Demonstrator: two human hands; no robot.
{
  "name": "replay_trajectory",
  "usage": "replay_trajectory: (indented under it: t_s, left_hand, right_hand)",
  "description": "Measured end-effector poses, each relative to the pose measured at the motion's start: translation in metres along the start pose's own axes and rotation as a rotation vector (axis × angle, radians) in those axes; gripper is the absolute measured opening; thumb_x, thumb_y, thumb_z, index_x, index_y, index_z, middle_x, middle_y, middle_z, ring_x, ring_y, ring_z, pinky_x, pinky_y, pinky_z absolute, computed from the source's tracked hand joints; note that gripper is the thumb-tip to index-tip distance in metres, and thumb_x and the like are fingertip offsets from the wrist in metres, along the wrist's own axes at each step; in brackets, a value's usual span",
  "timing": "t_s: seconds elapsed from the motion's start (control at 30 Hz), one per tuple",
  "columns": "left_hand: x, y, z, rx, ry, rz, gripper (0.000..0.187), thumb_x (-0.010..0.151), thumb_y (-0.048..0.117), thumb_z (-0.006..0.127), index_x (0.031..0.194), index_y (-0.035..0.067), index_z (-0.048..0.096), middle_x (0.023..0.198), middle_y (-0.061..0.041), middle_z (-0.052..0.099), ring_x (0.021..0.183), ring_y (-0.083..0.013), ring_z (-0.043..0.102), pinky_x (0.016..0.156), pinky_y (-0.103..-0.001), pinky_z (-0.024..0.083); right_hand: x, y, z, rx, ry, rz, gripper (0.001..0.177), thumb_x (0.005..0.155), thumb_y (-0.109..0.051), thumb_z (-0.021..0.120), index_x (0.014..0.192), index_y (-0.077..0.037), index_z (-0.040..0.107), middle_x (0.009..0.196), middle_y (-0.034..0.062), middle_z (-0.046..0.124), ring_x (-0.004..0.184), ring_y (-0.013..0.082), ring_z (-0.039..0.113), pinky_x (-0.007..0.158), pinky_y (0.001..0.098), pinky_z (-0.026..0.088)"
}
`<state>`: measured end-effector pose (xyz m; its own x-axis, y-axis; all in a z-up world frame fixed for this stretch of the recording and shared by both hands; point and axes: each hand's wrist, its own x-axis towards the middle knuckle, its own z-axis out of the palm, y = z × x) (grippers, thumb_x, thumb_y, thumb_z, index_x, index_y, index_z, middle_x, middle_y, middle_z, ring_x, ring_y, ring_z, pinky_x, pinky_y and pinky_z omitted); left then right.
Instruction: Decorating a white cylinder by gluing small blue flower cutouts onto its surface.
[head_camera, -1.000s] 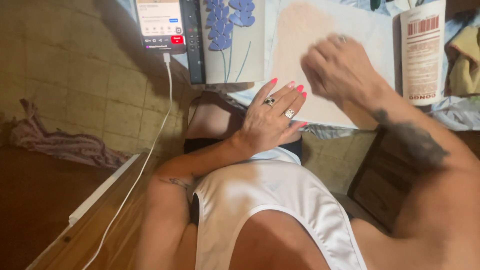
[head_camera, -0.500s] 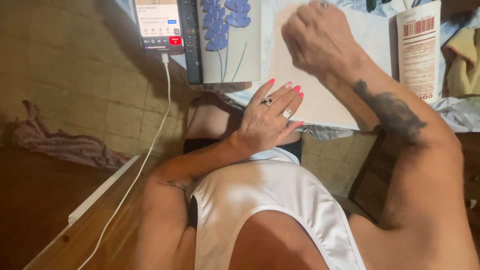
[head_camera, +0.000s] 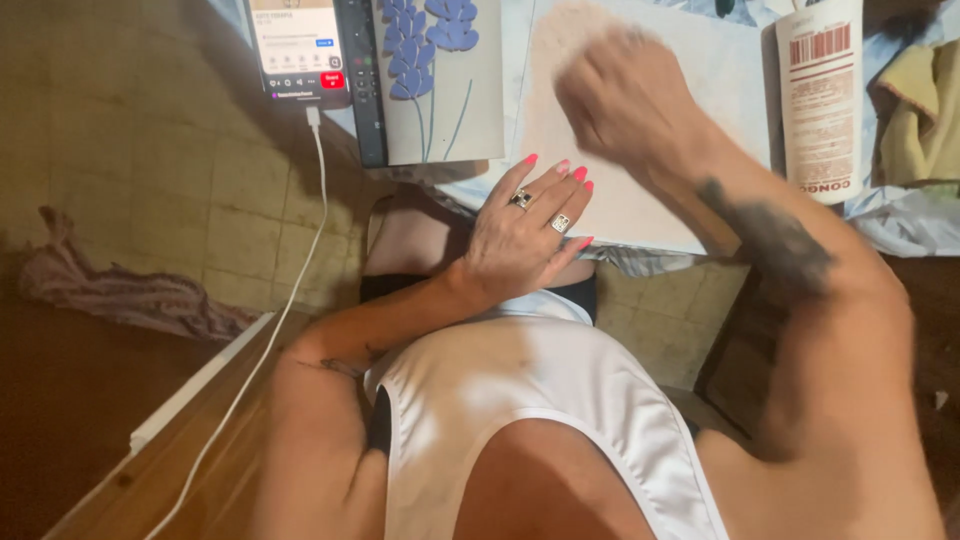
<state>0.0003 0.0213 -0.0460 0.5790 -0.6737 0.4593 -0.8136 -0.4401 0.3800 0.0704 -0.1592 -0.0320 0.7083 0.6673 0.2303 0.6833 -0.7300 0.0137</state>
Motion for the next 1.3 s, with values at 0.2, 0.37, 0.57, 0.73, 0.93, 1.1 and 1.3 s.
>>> replay_trajectory:
  t_s: [0.2,0.37,0.57,0.73,0.93,1.1,1.3]
  left_hand:
    - [0.000,0.002,-0.002,0.009,0.000,-0.008,0.041,0.077,0.030,0.065,0.106,0.003,0.055,0.109,-0.009,0.054,0.107,-0.0214,0.050,0.096,-0.040,0.032]
    - [0.002,0.004,-0.003,0.001,0.025,0.016,0.043,0.082,0.037,0.058,0.106,0.002,0.055,0.105,-0.009,0.055,0.106,-0.0223,0.051,0.096,-0.042,0.032]
    - [0.020,0.021,-0.021,-0.158,0.138,-0.054,0.032,0.079,0.015,0.064,0.106,0.001,0.055,0.108,-0.008,0.057,0.104,-0.0233,0.054,0.097,-0.044,0.032]
    - [0.032,0.029,-0.018,-0.578,0.298,-0.206,0.032,0.083,0.012,0.051,0.115,0.007,0.051,0.107,-0.008,0.057,0.101,-0.0250,0.057,0.092,-0.037,0.042]
    - [0.044,0.027,-0.026,-0.832,0.236,-0.359,0.026,0.086,0.010,0.047,0.111,0.008,0.055,0.105,-0.010,0.060,0.098,-0.0261,0.059,0.086,-0.033,0.047]
    - [0.054,0.022,-0.025,-0.819,0.214,-0.369,0.025,0.087,0.010,0.048,0.111,0.008,0.056,0.105,-0.010,0.060,0.098,-0.0247,0.059,0.084,-0.032,0.047]
    - [0.059,0.020,-0.016,-0.867,0.238,-0.391,0.027,0.086,0.008,0.047,0.113,0.007,0.055,0.107,-0.012,0.059,0.096,-0.0257,0.059,0.081,-0.033,0.049]
  right_hand:
    - [0.001,0.009,-0.009,-0.037,0.071,-0.101,0.016,0.082,-0.005,0.051,0.069,-0.009,0.044,0.066,0.0059,0.041,0.054,0.0233,0.040,0.045,0.0333,0.027]
    - [-0.088,0.015,-0.051,-0.002,-0.629,-0.073,0.017,0.081,-0.026,0.041,0.086,-0.012,0.048,0.088,0.0076,0.059,0.069,0.0163,0.057,0.055,0.0267,0.052]
    - [-0.109,0.006,-0.059,-0.125,-0.293,0.174,0.013,0.085,-0.020,0.048,0.079,-0.008,0.045,0.070,0.0038,0.046,0.060,0.0175,0.045,0.044,0.0286,0.037]
    - [-0.079,-0.059,-0.019,0.868,0.332,0.547,0.026,0.090,-0.024,0.039,0.075,-0.006,0.050,0.067,0.0061,0.044,0.060,0.0215,0.044,0.054,0.0294,0.037]
    - [-0.053,-0.077,-0.023,1.057,0.580,0.682,0.029,0.090,-0.019,0.040,0.069,-0.003,0.050,0.062,0.0070,0.042,0.056,0.0161,0.041,0.053,0.0261,0.035]
    - [-0.045,-0.071,-0.029,1.004,0.583,0.691,0.030,0.091,-0.019,0.039,0.068,-0.003,0.050,0.059,0.0081,0.042,0.052,0.0179,0.041,0.051,0.0269,0.035]
    - [-0.040,-0.067,-0.030,0.980,0.620,0.712,0.032,0.093,-0.019,0.036,0.073,-0.001,0.053,0.059,0.0079,0.041,0.051,0.0153,0.041,0.050,0.0265,0.037]
